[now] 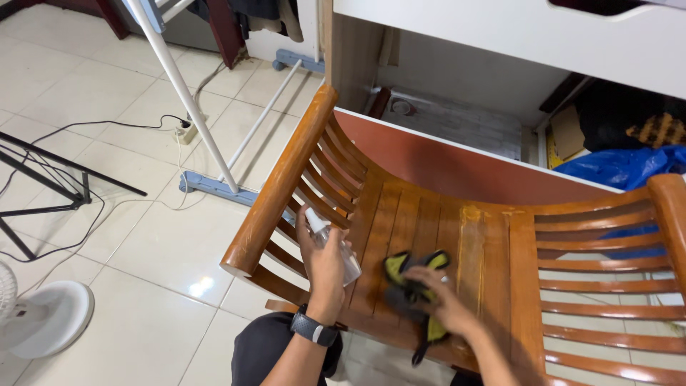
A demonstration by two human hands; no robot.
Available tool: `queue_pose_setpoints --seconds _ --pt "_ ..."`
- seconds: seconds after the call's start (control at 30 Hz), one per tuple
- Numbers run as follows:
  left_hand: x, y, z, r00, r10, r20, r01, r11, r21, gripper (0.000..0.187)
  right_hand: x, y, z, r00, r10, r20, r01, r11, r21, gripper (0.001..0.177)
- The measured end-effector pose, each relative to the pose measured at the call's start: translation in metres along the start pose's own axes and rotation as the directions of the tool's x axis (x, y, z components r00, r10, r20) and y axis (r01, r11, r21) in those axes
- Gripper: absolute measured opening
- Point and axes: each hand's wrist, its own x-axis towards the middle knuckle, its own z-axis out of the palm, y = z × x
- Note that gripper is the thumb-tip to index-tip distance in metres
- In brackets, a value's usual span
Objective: The person cleans a wooden chair by spraying a liquid from a bottle onto the seat and wiping it with a yellow cloth. They repeatedly spray and wipe the surface to remove dirt.
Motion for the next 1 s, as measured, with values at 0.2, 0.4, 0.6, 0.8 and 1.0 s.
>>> queue_pose_setpoints --seconds 0.2,0.4,0.6,0.8,1.0 --pt "0.002 -0.001 0.001 1.0 0.012 0.022 -0.013 0.999 0.032 0.072 0.051 -0.013 0.018 0.905 0.078 -0.419 -0.156 0.976 -0.154 0.068" --pt "0.007 -0.009 -0.001 0.997 0.059 0.049 -0.061 0.997 0.041 0.068 0.01 -0.086 0.075 0.927 -0.276 -0.253 0.27 0.961 -0.061 0.062" --pt "0.009 -0.011 -0.004 0.998 0.043 0.052 -0.044 0.999 0.019 0.069 -0.056 -0.047 0.047 0.974 -0.156 0.163 0.205 0.913 -0.353 0.068" --pt "0.004 -0.008 0.001 0.995 0.0 0.102 0.001 1.0 -0.014 0.07 -0.024 -0.031 0.009 0.965 -0.087 -0.246 -0.022 0.912 -0.409 0.063" --pt "-0.004 -0.01 0.016 0.977 -0.022 0.213 0.012 0.999 0.047 0.073 -0.009 -0.106 0.082 0.836 -0.466 -0.29 0.393 0.877 -0.276 0.068"
